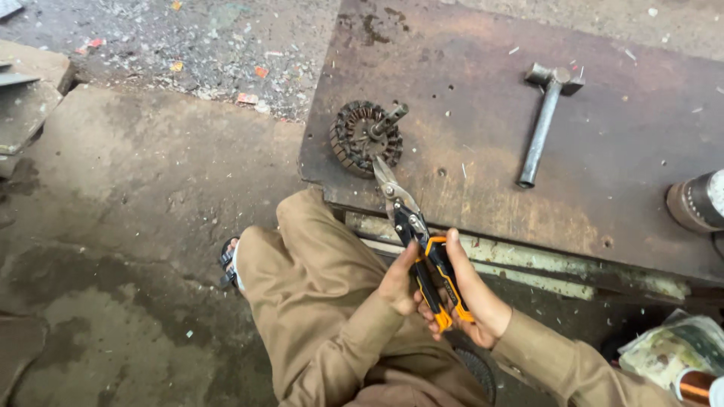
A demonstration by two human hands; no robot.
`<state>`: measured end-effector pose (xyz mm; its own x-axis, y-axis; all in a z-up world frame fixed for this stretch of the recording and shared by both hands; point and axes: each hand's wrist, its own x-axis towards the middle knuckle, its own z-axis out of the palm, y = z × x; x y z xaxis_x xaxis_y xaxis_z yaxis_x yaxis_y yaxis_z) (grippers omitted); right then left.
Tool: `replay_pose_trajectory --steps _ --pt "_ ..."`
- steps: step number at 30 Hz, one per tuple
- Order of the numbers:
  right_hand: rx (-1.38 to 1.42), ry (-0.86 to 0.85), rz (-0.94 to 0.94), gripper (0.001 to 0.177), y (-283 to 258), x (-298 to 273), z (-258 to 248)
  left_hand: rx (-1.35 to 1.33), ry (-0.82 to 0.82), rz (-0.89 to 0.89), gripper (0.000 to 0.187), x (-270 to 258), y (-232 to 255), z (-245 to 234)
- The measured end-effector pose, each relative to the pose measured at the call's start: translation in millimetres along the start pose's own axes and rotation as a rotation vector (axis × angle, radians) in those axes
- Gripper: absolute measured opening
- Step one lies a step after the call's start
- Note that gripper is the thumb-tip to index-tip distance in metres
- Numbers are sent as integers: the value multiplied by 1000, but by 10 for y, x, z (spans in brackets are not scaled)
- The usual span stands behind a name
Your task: The person uses pliers to pull and adjust copper windings on a motor stator placed on a metal workbench. The person repeatedly repositions the stator and uses the pliers to manipulate individual windings around the core.
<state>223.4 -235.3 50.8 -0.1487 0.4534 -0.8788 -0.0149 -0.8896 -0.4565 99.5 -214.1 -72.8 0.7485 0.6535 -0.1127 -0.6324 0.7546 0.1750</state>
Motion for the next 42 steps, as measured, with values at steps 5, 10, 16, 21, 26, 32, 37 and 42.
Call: replay_pose_trajectory --steps 5,10,16,21,26,32,37,42 --pt "-29 59 -145 99 150 94 163 135 409 217 34 -22 -102 162" --pt "-26 145 -236 91 300 260 267 291 487 251 35 -110 1 182" --pt "-110 256 -330 93 527 497 346 338 623 280 32 -115 -93 -58" --pt "-51 191 -396 87 476 482 466 124 188 204 38 -213 122 -248" --pt "36 111 -259 79 418 340 400 857 337 290 33 -384 555 -232" --pt "-32 169 -350 67 577 438 311 1698 724 1130 41 -260 2111 187" --pt "-36 146 -397 71 648 567 336 1803 411 851 49 806 3042 264" --pt "24 156 -346 74 514 597 303 1856 619 737 45 896 2833 122"
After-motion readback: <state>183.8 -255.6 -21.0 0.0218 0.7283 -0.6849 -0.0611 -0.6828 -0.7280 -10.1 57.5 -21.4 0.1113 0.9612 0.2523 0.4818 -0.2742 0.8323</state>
